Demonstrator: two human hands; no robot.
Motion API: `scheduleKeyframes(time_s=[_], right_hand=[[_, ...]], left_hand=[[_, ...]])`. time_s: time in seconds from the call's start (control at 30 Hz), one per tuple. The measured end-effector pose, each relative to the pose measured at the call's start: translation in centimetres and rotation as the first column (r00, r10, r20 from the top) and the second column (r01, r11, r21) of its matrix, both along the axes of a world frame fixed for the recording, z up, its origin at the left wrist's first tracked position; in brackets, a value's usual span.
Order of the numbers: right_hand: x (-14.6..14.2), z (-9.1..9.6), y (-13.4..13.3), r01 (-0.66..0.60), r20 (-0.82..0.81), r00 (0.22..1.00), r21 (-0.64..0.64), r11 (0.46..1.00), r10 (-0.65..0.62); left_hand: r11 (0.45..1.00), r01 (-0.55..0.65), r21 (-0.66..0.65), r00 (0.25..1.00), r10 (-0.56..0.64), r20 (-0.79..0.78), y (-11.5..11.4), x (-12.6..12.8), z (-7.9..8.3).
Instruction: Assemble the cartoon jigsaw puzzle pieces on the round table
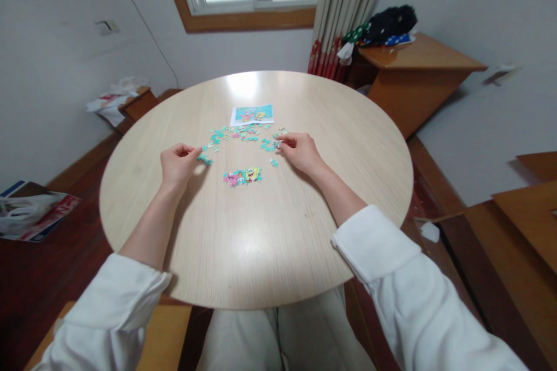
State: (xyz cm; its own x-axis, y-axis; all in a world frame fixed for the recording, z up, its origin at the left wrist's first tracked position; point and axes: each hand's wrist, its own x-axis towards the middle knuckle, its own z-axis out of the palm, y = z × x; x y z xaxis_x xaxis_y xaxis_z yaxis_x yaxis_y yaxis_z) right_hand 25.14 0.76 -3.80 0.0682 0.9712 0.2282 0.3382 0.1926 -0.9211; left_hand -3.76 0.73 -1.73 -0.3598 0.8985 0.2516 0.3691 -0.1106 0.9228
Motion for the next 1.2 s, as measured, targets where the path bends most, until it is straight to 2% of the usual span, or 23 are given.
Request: scheduleKeyframes(time_s=[0.2, 0.47, 0.93, 1.2], right_hand=[[-0.1, 0.1, -0.1, -0.025, -0.094, 0.995, -0.044, 0.999, 0.02], [-0.3, 0.0, -0.2, -0.055, -0.138, 0.989, -0.054, 0.997, 0.047], [-0.3, 0.2, -0.6, -0.096, 0.011, 0.995, -0.022, 0.995, 0.097], [-0.4, 0.5, -1.1, -0.12, 0.03, 0.992, -0.017, 0.993, 0.121]], left_hand=[[1.0, 0.006, 0.011, 1.0, -0.006, -0.001, 0.1, -0.1, -0.1], [0.999, 0.024, 0.03, 0.999, -0.023, -0.025, 0.0, -0.2, -0.2], [1.0, 0.009, -0.004, 1.0, -0.009, -0.007, -0.2, 0.0, 0.0], [1.0, 0.017, 0.01, 1.0, -0.016, -0.024, 0.2, -0.2, -0.4]])
